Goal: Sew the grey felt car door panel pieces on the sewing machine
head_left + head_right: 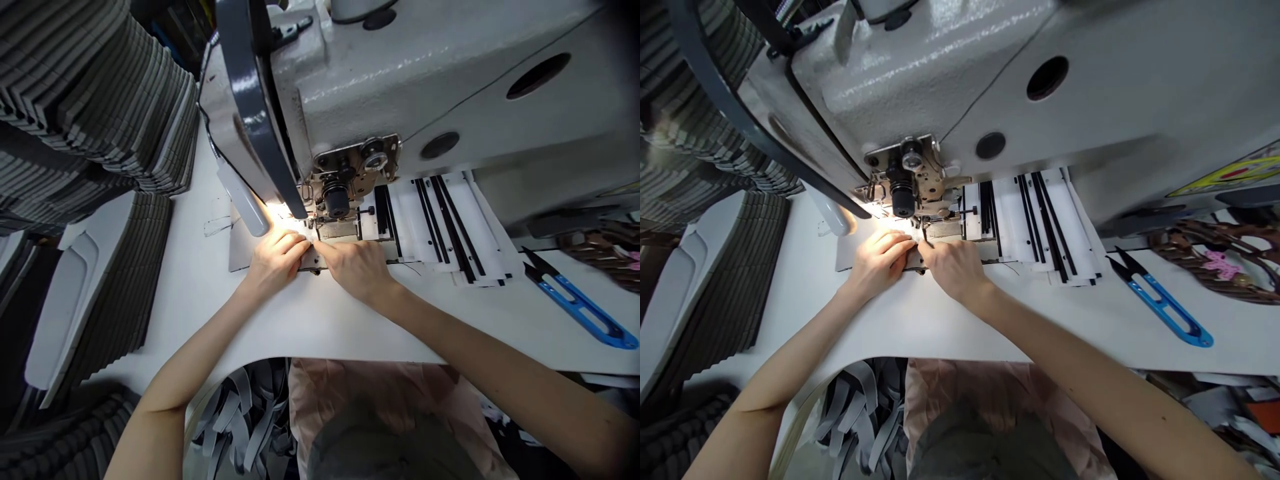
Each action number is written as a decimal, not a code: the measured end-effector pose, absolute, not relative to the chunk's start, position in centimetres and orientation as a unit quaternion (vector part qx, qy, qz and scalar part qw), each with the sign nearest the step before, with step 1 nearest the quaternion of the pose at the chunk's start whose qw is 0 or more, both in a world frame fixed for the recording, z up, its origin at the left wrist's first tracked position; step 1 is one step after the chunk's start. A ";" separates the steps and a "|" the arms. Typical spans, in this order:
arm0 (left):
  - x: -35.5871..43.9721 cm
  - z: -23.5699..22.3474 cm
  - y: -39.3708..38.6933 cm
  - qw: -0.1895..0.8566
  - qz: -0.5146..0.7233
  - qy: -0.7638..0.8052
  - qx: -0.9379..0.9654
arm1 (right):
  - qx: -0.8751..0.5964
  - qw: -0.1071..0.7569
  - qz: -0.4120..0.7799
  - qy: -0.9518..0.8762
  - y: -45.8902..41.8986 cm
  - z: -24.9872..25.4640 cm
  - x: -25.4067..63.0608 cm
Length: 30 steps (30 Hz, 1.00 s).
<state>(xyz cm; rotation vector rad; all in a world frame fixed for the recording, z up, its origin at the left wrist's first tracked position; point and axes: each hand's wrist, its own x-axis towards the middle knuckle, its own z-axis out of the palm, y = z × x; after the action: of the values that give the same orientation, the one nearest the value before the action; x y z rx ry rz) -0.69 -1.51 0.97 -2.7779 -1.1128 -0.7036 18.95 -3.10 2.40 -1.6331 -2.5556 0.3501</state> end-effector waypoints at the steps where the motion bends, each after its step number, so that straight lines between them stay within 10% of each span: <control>1: -0.9 0.8 -1.5 0.034 -0.238 -0.360 -0.902 | -0.538 0.041 0.114 -0.834 -3.0 2.4 19.0; 30: -0.8 -0.7 2.6 0.063 -0.321 -0.342 -0.881 | -0.517 0.081 0.105 -0.846 -3.1 1.1 19.2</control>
<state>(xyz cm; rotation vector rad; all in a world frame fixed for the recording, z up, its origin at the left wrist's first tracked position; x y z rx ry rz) -0.81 2.56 -0.72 -2.6610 -1.0341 -0.9706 19.20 -3.12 1.06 -1.5450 -2.5278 0.3135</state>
